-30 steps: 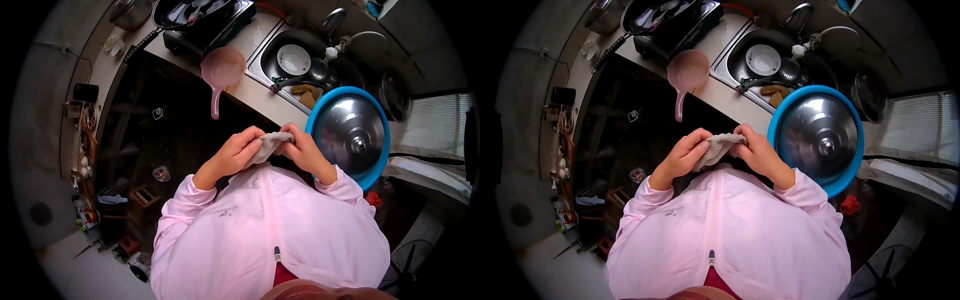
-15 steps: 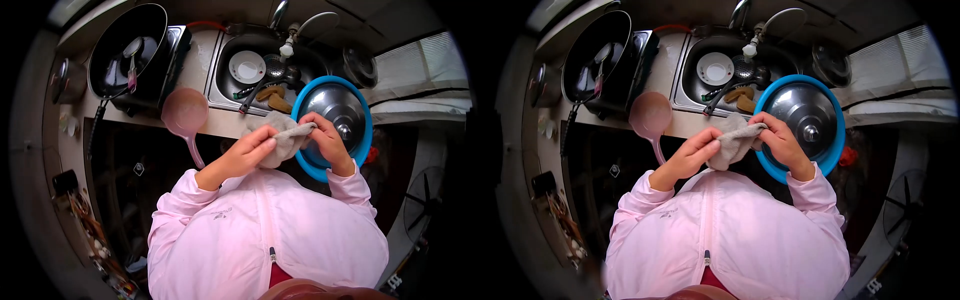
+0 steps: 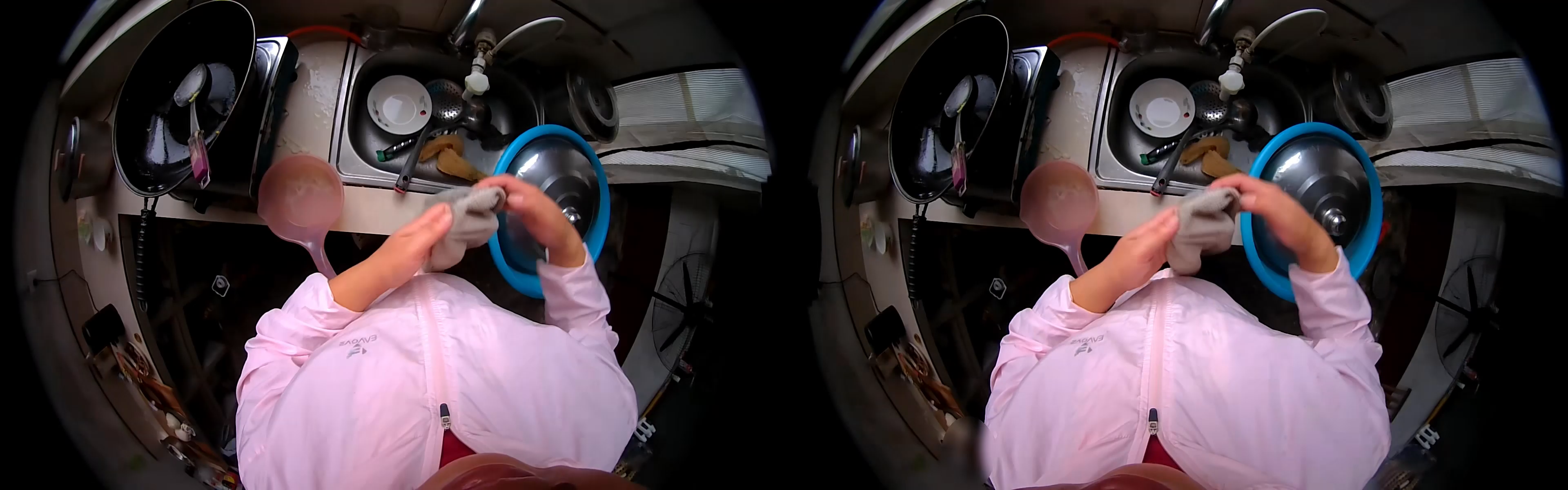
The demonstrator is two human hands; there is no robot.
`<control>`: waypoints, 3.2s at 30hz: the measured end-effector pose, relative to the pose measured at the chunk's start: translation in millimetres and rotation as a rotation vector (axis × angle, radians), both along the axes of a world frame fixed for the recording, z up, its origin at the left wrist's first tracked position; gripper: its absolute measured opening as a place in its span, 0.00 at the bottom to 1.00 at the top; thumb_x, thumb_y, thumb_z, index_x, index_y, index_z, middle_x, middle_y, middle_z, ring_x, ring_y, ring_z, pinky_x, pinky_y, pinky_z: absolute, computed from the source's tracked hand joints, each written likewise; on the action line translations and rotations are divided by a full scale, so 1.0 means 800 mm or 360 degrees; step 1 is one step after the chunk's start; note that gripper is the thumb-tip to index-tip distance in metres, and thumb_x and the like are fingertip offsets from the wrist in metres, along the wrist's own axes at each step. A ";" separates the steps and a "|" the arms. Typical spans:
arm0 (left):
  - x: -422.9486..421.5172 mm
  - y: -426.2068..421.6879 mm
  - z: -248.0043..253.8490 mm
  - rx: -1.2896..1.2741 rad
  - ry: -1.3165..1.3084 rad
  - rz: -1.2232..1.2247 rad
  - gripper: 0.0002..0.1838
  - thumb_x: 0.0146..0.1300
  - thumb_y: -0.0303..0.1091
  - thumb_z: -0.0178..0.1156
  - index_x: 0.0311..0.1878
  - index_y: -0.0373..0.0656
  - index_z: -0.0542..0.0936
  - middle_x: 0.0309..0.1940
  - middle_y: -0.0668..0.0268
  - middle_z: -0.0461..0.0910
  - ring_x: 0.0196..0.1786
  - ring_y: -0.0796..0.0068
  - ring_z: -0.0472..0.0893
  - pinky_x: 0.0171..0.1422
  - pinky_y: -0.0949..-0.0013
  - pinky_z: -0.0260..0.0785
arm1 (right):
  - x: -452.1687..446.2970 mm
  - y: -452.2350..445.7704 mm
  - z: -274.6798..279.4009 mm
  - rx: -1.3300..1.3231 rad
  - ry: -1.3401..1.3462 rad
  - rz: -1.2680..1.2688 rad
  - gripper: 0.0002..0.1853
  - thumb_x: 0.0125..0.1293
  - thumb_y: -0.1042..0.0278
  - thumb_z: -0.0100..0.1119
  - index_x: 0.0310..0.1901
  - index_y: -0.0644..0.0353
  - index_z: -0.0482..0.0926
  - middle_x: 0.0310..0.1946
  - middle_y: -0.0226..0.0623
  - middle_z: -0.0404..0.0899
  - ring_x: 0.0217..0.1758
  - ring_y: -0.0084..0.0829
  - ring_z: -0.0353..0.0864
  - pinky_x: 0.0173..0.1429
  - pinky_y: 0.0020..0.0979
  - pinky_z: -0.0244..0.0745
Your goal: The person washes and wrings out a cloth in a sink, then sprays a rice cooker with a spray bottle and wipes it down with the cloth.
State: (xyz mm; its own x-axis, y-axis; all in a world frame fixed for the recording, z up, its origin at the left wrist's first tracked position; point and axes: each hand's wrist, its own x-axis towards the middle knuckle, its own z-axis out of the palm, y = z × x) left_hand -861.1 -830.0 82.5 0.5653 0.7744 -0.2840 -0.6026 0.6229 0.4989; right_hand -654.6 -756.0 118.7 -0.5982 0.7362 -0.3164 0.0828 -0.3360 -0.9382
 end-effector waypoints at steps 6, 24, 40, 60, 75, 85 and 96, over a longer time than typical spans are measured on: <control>0.019 0.070 -0.006 -0.0002 -0.0284 0.0503 0.22 0.63 0.33 0.53 0.58 0.36 0.63 0.51 0.60 0.71 0.53 0.73 0.73 0.57 0.69 0.65 | 0.011 0.143 -0.061 0.1123 -0.1325 -0.0214 0.23 0.58 0.49 0.54 0.46 0.61 0.75 0.36 0.41 0.80 0.39 0.35 0.79 0.44 0.36 0.72; 0.092 0.094 -0.144 -0.0721 0.0145 0.0725 0.15 0.63 0.24 0.45 0.54 0.34 0.64 0.48 0.55 0.72 0.49 0.60 0.76 0.55 0.60 0.70 | -0.013 0.210 -0.166 0.1582 -0.1909 0.0137 0.20 0.52 0.57 0.59 0.40 0.63 0.69 0.38 0.50 0.76 0.43 0.48 0.76 0.46 0.43 0.72; 0.172 0.276 -0.351 -0.0675 0.0544 0.0919 0.19 0.63 0.39 0.51 0.53 0.39 0.70 0.47 0.57 0.74 0.48 0.65 0.74 0.52 0.63 0.66 | 0.010 0.227 -0.171 0.1801 -0.1611 0.0465 0.27 0.50 0.68 0.59 0.54 0.59 0.65 0.43 0.51 0.72 0.49 0.49 0.72 0.51 0.41 0.70; 0.137 0.287 -0.346 -0.0373 0.0694 0.0496 0.20 0.62 0.52 0.48 0.41 0.45 0.75 0.35 0.59 0.74 0.39 0.69 0.73 0.40 0.63 0.69 | 0.032 0.206 -0.191 0.0964 -0.1757 -0.0166 0.11 0.56 0.65 0.48 0.29 0.59 0.80 0.31 0.49 0.79 0.37 0.49 0.78 0.42 0.41 0.74; 0.039 0.305 -0.272 -0.0186 0.0360 0.0242 0.20 0.64 0.52 0.49 0.45 0.45 0.75 0.40 0.65 0.77 0.44 0.69 0.76 0.52 0.66 0.67 | -0.068 0.230 -0.403 0.0043 -0.1235 -0.0911 0.18 0.53 0.60 0.56 0.45 0.59 0.78 0.48 0.48 0.75 0.50 0.43 0.75 0.53 0.37 0.70; 0.056 0.282 -0.304 -0.0726 0.1416 0.0117 0.31 0.59 0.56 0.52 0.61 0.52 0.63 0.58 0.61 0.65 0.60 0.46 0.63 0.56 0.41 0.61 | -0.054 0.240 -0.432 -0.0482 -0.0478 -0.2253 0.15 0.64 0.62 0.48 0.38 0.67 0.76 0.37 0.42 0.77 0.37 0.33 0.74 0.40 0.39 0.70; 0.110 0.310 -0.359 -0.0750 0.0168 0.0236 0.25 0.64 0.51 0.49 0.52 0.38 0.70 0.46 0.57 0.76 0.48 0.54 0.76 0.53 0.51 0.69 | -0.007 0.212 -0.271 -0.0515 -0.0843 -0.0394 0.22 0.50 0.65 0.55 0.51 0.56 0.73 0.46 0.40 0.73 0.49 0.39 0.71 0.49 0.47 0.68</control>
